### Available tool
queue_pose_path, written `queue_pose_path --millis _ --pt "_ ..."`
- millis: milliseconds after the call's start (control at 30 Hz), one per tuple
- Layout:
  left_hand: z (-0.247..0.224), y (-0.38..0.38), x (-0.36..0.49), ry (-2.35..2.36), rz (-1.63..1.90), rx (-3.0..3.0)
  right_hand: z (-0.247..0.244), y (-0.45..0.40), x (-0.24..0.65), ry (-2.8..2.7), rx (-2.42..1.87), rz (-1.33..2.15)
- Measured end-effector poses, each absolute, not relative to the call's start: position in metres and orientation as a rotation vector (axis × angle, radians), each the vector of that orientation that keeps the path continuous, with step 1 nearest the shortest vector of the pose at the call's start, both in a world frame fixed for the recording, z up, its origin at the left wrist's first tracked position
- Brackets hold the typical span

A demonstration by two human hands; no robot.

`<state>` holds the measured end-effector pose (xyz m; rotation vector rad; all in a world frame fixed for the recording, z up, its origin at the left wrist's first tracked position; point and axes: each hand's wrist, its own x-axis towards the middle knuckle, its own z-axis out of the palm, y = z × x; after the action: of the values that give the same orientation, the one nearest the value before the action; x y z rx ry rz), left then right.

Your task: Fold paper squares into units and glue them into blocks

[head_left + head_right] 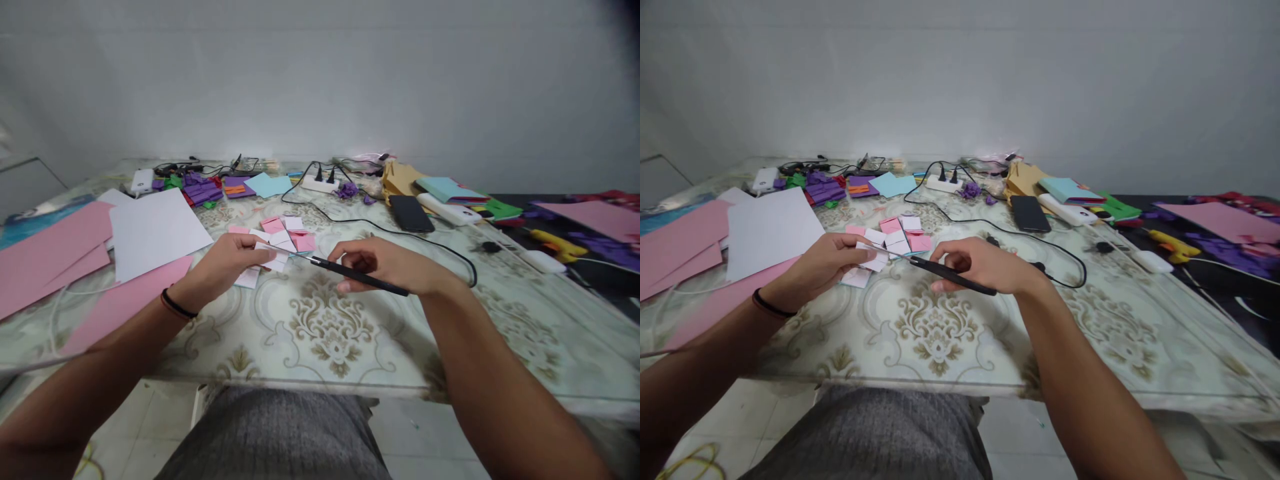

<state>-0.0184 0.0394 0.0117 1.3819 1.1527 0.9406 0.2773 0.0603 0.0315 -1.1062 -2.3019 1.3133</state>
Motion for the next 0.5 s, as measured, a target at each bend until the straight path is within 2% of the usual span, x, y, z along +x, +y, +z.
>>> queue_pose_path --millis 500 --pt "0.0112 0.0401 -0.0182 1.119 0.924 1.338 0.0314 0.0598 0.2773 -2.290 -1.170 1.278"
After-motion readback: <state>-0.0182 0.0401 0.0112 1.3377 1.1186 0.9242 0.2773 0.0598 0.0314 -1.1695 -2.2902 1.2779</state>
